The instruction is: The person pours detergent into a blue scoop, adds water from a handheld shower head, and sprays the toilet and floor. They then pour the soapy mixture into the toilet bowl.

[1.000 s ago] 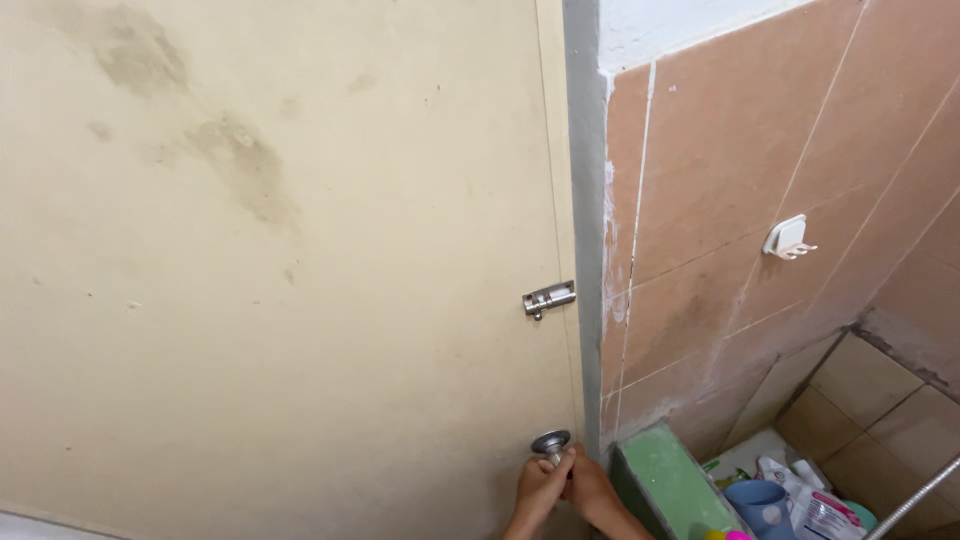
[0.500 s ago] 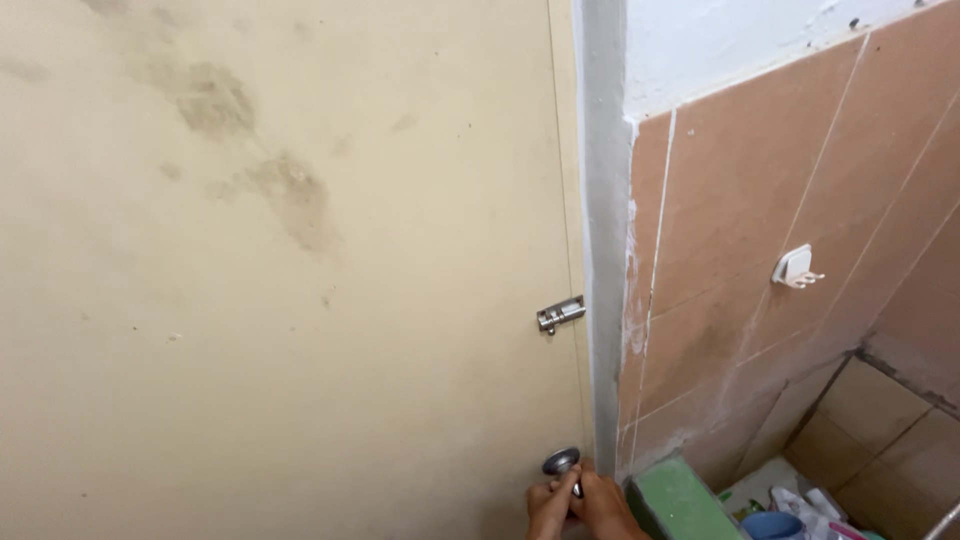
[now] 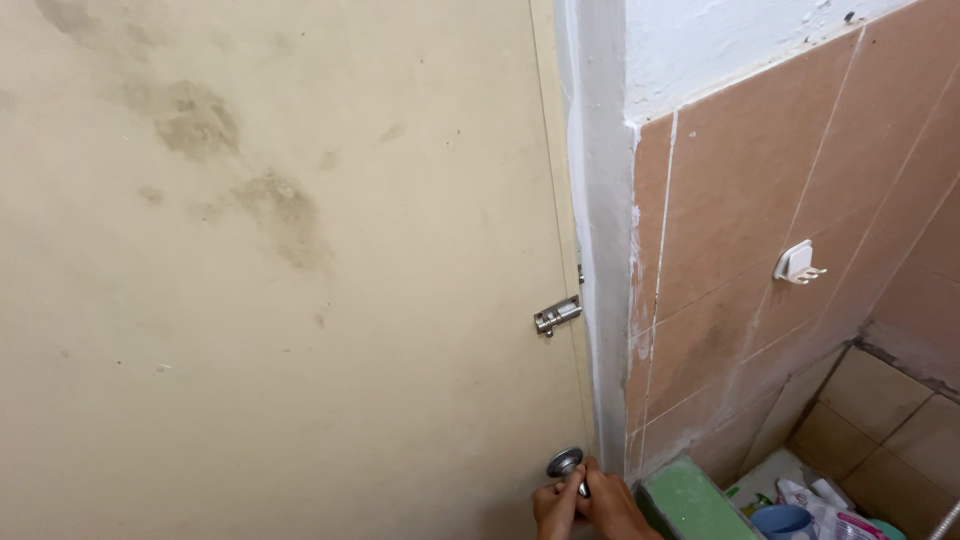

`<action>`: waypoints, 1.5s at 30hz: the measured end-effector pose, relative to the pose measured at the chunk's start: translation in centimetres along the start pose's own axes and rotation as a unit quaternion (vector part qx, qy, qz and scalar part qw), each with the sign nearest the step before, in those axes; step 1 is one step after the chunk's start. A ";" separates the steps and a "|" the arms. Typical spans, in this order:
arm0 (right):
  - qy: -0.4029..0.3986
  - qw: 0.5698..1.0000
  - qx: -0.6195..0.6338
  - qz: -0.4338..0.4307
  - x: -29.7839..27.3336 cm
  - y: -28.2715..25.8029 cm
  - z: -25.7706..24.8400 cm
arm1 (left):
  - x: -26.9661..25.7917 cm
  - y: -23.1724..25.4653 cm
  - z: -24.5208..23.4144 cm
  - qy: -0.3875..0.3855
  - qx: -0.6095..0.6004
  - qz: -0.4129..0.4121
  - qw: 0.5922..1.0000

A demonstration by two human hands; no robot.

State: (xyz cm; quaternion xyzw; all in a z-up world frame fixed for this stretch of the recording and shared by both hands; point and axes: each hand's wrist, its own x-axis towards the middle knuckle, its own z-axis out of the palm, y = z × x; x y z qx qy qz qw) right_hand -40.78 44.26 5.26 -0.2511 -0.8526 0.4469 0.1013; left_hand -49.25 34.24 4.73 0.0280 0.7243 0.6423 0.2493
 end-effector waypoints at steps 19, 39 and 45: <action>0.012 0.998 -0.004 -0.055 1.3 -1.9 -0.7 | 1.5 0.4 0.0 -0.017 -0.072 -0.030 0.997; -0.026 0.996 0.085 -0.017 1.4 -1.2 0.3 | 1.5 -0.6 -1.2 -0.090 -0.007 -0.069 0.994; -0.042 0.996 0.072 -0.021 2.6 1.0 0.6 | 1.6 -1.4 -1.1 -0.151 -0.065 -0.034 0.986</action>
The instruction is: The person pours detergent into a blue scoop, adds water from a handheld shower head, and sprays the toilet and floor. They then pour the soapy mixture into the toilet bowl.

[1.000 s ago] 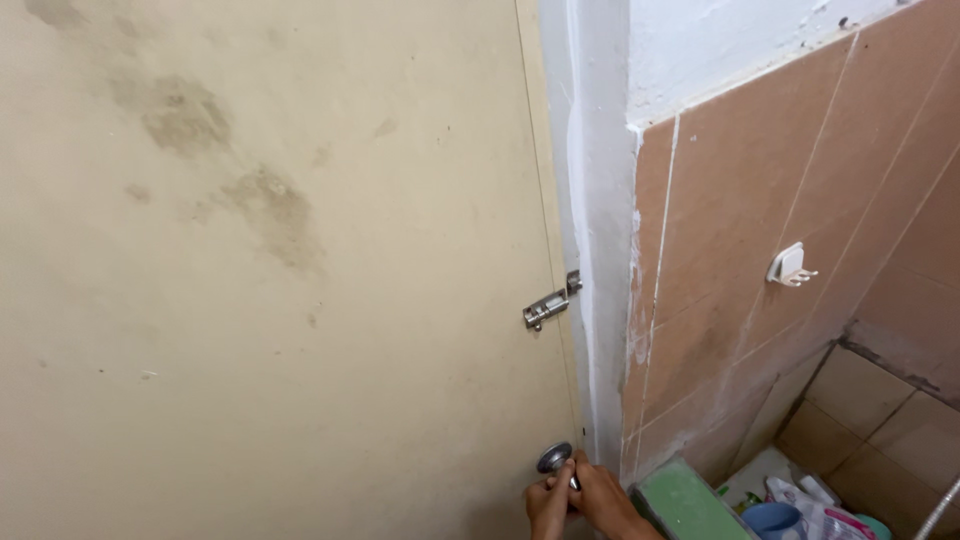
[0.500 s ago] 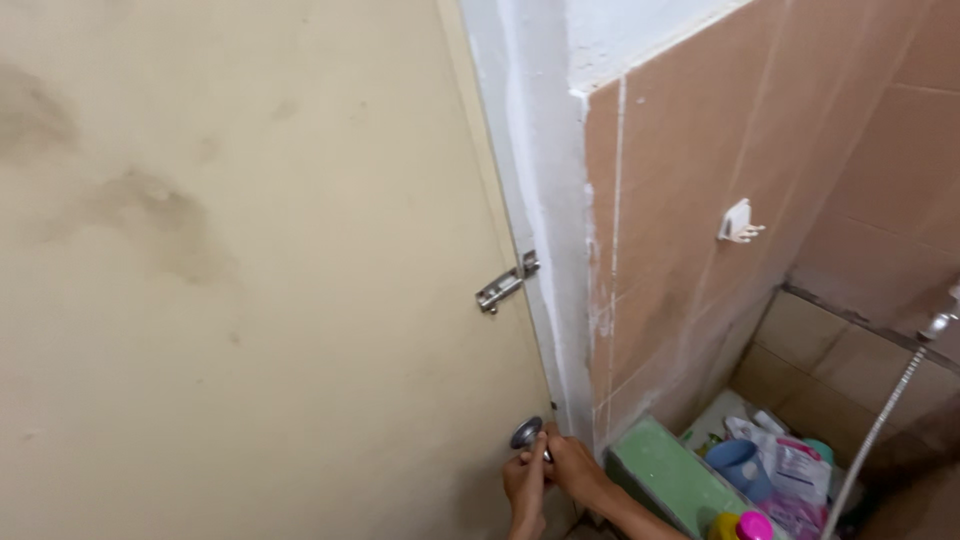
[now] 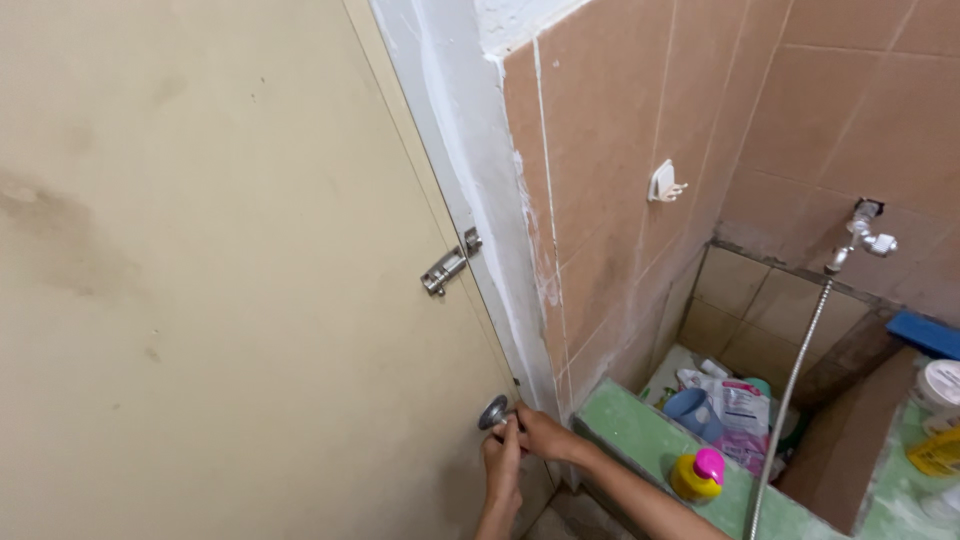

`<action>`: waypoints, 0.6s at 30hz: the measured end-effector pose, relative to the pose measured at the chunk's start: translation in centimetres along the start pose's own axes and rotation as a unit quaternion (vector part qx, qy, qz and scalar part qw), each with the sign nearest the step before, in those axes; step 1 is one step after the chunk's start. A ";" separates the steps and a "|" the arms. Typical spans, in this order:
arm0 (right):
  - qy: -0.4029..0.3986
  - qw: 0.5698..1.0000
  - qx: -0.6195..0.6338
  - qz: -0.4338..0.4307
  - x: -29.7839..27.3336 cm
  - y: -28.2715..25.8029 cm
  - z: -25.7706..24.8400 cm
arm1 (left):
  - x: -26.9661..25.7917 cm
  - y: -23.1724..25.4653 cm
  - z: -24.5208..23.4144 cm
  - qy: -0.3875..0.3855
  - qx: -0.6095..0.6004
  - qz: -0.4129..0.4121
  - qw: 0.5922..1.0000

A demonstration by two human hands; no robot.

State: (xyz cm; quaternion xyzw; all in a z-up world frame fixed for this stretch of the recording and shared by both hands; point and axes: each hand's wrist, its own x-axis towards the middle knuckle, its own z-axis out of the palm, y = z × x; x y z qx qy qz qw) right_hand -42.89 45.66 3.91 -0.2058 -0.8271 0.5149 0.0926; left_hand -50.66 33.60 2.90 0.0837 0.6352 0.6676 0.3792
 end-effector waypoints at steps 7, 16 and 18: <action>0.001 0.995 0.034 0.092 -0.4 -0.6 -0.1 | -1.1 -1.4 0.6 0.043 0.023 0.076 0.996; 0.048 0.993 0.068 0.083 -1.4 -1.7 -0.1 | -1.7 -2.2 1.4 0.027 0.147 0.099 0.984; 0.057 0.992 0.056 0.094 -2.6 -3.3 -0.6 | -1.7 -2.2 1.7 0.025 0.205 0.080 0.975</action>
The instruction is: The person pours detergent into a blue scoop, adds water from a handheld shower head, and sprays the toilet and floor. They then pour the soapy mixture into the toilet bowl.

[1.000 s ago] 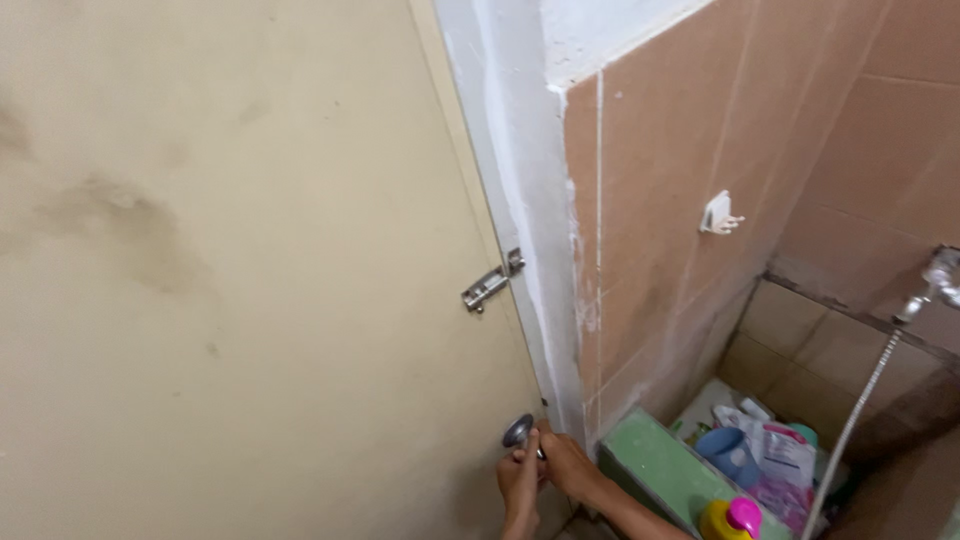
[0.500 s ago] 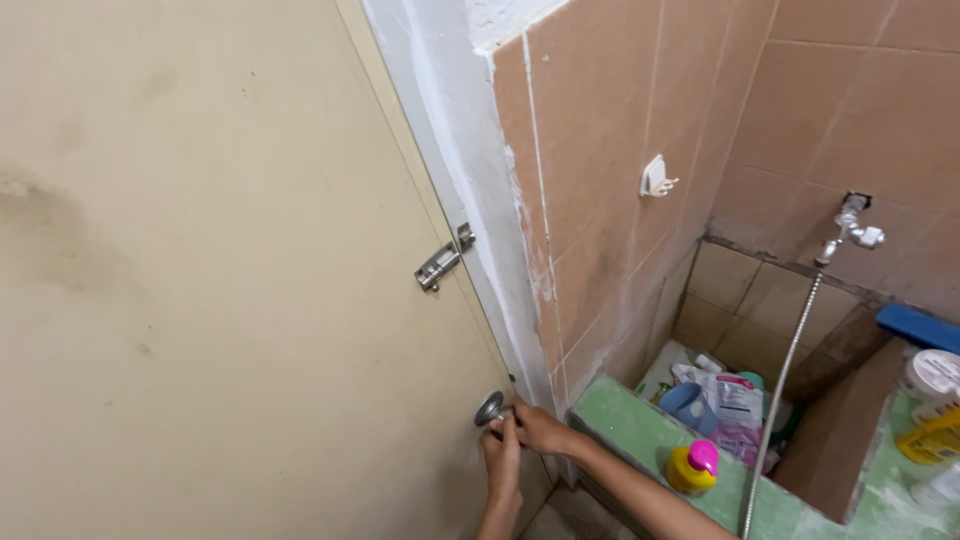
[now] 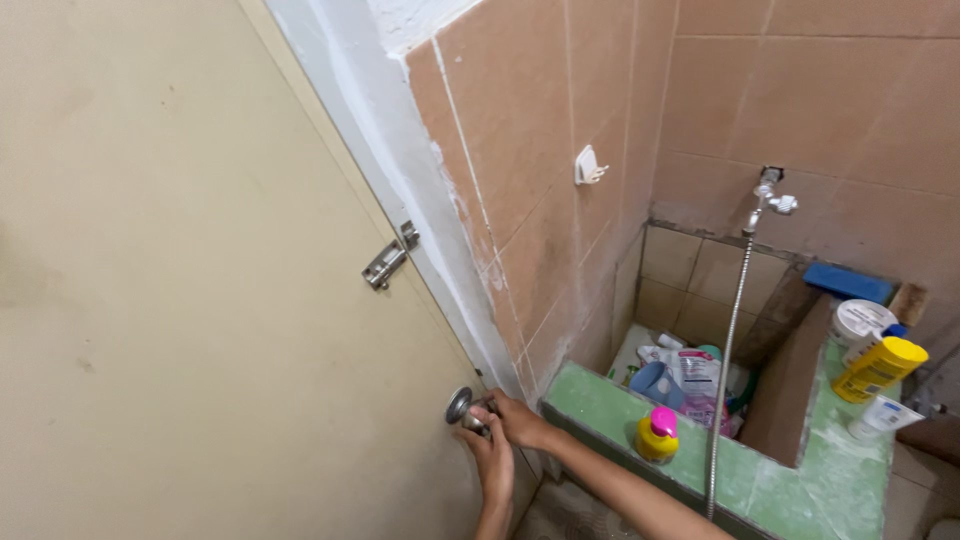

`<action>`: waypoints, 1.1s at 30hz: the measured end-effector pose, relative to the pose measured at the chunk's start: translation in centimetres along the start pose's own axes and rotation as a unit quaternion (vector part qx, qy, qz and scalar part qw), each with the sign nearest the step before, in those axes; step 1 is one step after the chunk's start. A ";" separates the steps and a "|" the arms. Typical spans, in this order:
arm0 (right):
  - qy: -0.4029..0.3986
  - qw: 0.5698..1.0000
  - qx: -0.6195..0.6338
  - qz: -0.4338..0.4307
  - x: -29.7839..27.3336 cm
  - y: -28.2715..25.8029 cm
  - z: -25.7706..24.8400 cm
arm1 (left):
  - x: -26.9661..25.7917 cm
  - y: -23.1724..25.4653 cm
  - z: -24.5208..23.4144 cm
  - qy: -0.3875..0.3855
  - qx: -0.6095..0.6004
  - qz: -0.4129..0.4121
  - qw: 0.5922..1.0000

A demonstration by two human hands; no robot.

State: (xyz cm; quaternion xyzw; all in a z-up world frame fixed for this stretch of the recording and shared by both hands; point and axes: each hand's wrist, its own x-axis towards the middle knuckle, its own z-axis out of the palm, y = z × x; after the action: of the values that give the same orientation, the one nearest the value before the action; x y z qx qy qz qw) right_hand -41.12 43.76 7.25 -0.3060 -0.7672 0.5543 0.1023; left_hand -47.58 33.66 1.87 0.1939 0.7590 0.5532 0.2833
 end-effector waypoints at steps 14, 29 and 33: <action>0.315 0.841 -0.437 0.055 -16.1 3.8 -12.6 | -7.4 -2.9 10.4 -0.140 0.084 0.052 0.985; 0.316 0.910 -0.270 0.015 -18.0 13.8 -13.3 | -11.2 0.2 17.3 -0.245 0.117 0.139 0.952; 0.311 0.919 -0.241 -0.024 -18.0 14.1 -13.4 | -11.3 0.5 18.1 -0.214 0.136 0.144 0.957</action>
State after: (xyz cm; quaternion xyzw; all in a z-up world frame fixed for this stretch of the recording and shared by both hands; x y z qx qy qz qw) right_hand -15.20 46.57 2.51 -0.4598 -0.8142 0.2270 0.2722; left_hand -27.27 40.17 0.65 0.4513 0.7131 0.4252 0.3272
